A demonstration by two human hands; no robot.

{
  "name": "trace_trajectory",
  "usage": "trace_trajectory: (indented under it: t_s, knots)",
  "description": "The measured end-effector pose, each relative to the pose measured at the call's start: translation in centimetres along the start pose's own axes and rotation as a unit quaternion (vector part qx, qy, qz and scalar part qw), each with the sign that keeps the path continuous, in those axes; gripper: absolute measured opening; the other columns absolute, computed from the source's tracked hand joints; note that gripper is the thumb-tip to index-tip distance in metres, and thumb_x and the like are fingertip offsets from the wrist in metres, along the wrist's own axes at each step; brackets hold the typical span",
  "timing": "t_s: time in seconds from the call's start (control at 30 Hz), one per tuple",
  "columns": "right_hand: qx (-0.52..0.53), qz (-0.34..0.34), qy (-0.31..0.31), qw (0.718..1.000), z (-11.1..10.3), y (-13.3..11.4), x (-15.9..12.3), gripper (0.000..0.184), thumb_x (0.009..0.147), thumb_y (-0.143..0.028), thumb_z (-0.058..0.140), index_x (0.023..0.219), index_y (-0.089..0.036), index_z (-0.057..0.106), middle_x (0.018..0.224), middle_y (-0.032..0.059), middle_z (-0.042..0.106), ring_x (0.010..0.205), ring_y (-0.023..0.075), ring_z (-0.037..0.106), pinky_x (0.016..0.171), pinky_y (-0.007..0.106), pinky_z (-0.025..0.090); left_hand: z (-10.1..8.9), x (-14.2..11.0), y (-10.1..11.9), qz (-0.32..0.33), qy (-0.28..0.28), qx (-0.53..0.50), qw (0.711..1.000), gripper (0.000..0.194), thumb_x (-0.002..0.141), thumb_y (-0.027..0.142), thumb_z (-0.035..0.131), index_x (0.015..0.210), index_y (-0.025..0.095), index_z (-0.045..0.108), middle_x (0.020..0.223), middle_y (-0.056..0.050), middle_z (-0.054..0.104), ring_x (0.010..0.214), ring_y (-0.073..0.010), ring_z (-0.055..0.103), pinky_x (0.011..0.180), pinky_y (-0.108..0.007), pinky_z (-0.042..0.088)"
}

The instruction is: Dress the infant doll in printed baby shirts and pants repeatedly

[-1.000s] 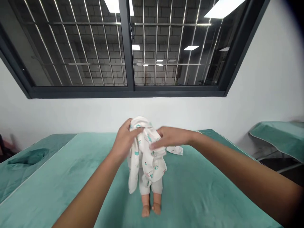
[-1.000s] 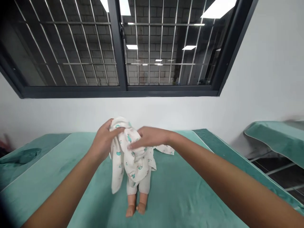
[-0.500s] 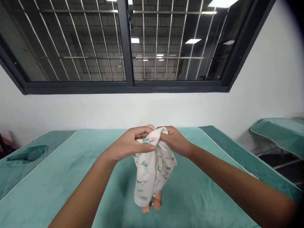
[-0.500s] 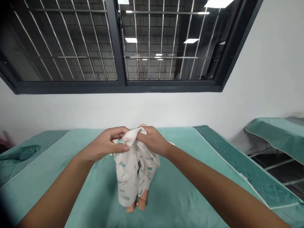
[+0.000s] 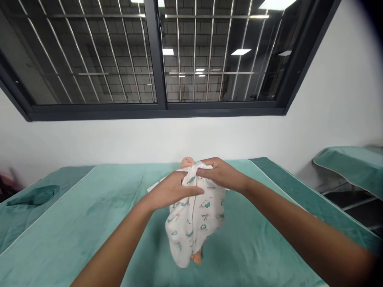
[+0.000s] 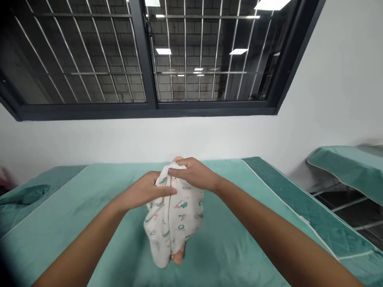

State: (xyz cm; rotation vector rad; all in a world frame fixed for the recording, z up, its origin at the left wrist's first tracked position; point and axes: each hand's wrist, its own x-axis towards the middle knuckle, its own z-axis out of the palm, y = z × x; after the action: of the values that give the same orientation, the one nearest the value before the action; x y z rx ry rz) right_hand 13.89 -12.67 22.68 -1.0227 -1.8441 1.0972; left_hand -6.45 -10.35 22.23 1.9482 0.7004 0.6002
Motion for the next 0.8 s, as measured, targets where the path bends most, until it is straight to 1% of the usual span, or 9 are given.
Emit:
trace_trajectory:
  t_s: [0.07,0.17,0.2,0.27,0.37,0.5,0.57,0.67,0.8]
  knots:
    - [0.016,0.011,-0.022,1.000,0.3,0.1,0.1,0.040,0.088,-0.052,0.054,0.094,-0.015,0.069,0.089,0.0045,0.066,0.078,0.0163,0.060,0.068,0.026,0.045,0.4,0.4,-0.5,0.003,0.069,-0.078,0.995,0.022,0.080,0.038,0.063,0.090,0.018,0.067,0.084,-0.003,0.066,0.074,-0.0187,0.059,0.062,-0.025,0.044]
    - [-0.026,0.061,-0.124,0.990,0.3,0.2,0.0,0.037,0.079,-0.051,0.067,0.093,-0.017,0.070,0.089,0.0040,0.068,0.079,0.0178,0.061,0.067,0.026,0.045,0.8,1.1,-1.4,0.004,0.146,-0.175,0.974,0.009,0.077,0.026,0.062,0.080,0.018,0.061,0.070,0.003,0.057,0.061,-0.0112,0.050,0.054,-0.020,0.037]
    - [-0.041,0.075,-0.135,0.987,0.3,0.3,0.0,0.036,0.075,-0.050,0.071,0.091,-0.017,0.070,0.088,0.0037,0.069,0.078,0.0183,0.061,0.066,0.026,0.045,0.9,1.3,-1.7,-0.003,0.155,-0.198,0.968,0.007,0.075,0.023,0.062,0.079,0.018,0.060,0.067,0.004,0.054,0.059,-0.0101,0.048,0.053,-0.019,0.035]
    - [-0.034,0.084,-0.092,0.992,0.5,0.7,0.1,0.037,0.072,-0.050,0.073,0.087,-0.017,0.071,0.086,0.0040,0.069,0.078,0.0192,0.062,0.066,0.027,0.045,1.4,1.7,-2.4,-0.016,0.161,-0.240,0.957,0.010,0.075,0.023,0.064,0.083,0.018,0.060,0.068,0.004,0.055,0.060,-0.0101,0.050,0.055,-0.020,0.038]
    - [0.065,0.069,0.013,0.995,1.0,1.4,0.2,0.042,0.079,-0.057,0.064,0.089,-0.016,0.069,0.084,0.0048,0.068,0.075,0.0195,0.062,0.066,0.028,0.045,2.3,1.6,-3.4,-0.037,0.115,-0.279,0.953,0.017,0.078,0.032,0.066,0.081,0.017,0.057,0.058,0.005,0.052,0.050,-0.0089,0.045,0.053,-0.022,0.038]
    - [0.192,0.045,0.085,0.977,2.0,2.0,0.1,0.045,0.082,-0.061,0.057,0.090,-0.018,0.065,0.077,0.0023,0.066,0.068,0.0167,0.058,0.064,0.028,0.044,2.5,0.6,-3.6,-0.034,-0.047,-0.261,0.964,0.033,0.080,0.040,0.067,0.064,0.018,0.048,0.043,0.008,0.036,0.039,-0.0064,0.029,0.051,-0.025,0.037]
    - [0.202,0.046,0.110,0.972,2.5,2.1,0.1,0.045,0.080,-0.062,0.060,0.086,-0.017,0.064,0.073,0.0012,0.064,0.066,0.0161,0.057,0.064,0.028,0.044,2.5,0.2,-3.3,-0.035,-0.059,-0.219,0.973,0.035,0.078,0.041,0.069,0.062,0.017,0.049,0.042,0.007,0.036,0.042,-0.0079,0.033,0.054,-0.025,0.038]
    - [0.210,0.056,0.125,0.968,2.9,2.4,0.2,0.048,0.077,-0.063,0.063,0.088,-0.017,0.066,0.072,0.0017,0.065,0.067,0.0178,0.059,0.066,0.029,0.045,2.8,0.3,-3.0,-0.043,0.041,-0.189,0.980,0.031,0.077,0.040,0.072,0.066,0.015,0.056,0.051,0.003,0.049,0.052,-0.0109,0.047,0.056,-0.024,0.038]
    - [0.241,0.060,0.043,0.968,2.9,3.1,0.1,0.048,0.078,-0.059,0.065,0.099,-0.016,0.067,0.084,0.0049,0.069,0.077,0.0196,0.063,0.070,0.030,0.047,2.9,1.1,-3.4,-0.010,0.188,-0.321,0.928,0.023,0.078,0.033,0.070,0.095,0.017,0.065,0.074,0.000,0.063,0.068,-0.0142,0.060,0.064,-0.023,0.044]
